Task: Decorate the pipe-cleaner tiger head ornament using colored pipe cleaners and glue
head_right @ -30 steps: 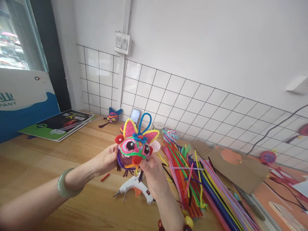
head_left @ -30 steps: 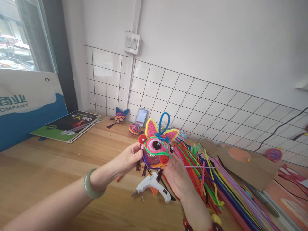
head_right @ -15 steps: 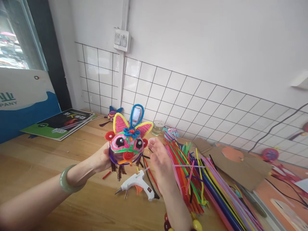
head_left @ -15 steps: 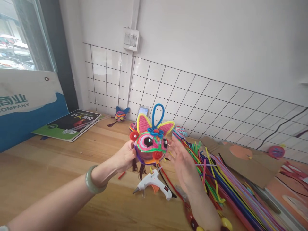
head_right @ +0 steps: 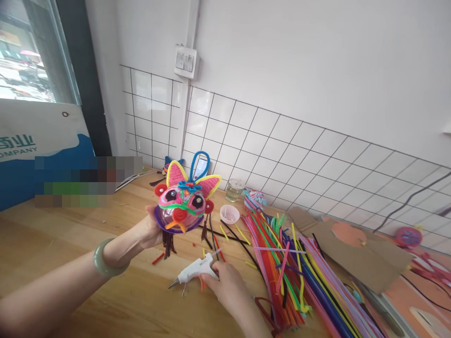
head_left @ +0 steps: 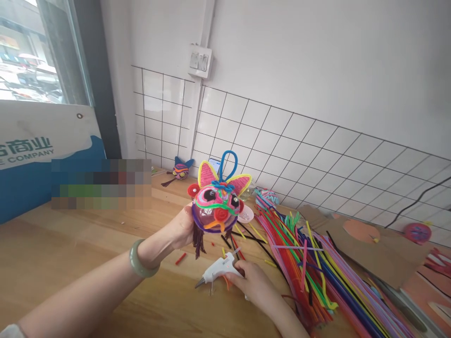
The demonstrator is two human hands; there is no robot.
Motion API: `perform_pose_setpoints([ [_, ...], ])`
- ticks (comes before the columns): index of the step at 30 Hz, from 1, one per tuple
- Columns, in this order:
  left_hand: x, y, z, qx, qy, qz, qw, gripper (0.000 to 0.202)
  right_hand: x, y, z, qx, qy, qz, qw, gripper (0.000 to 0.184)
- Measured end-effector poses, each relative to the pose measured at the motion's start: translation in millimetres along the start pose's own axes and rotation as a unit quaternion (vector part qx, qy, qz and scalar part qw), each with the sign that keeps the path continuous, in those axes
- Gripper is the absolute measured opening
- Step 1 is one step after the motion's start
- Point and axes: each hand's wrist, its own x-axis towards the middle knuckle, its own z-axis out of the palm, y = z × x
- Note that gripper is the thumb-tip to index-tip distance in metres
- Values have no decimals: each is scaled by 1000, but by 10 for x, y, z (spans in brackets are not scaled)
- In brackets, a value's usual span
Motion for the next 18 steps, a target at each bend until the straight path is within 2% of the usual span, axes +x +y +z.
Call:
perform_pose_setpoints([
  [3, 10, -40, -109, -39, -103, -27, 994, 89, 12, -13, 9, 20, -21, -2, 1000, 28],
  [6, 25, -77, -191, -63, -129, -22, 989, 93, -22, -33, -77, 72, -40, -16, 996, 29],
  [10, 46, -81, -190, -45, -100, -5, 994, 97, -127, -10, -279, 164, -67, -23, 984, 37],
  [13, 65, -85, -152, -14, -49, 10, 999, 90, -227, 49, -421, 227, -81, -31, 970, 47],
  [15, 80, -118, -147, -3, -7, 21, 1000, 87, -295, 81, -479, 300, -64, -60, 950, 46],
  [18, 102, -214, -187, 11, 41, 17, 999, 85, -388, 77, -498, 408, 14, -125, 904, 33],
])
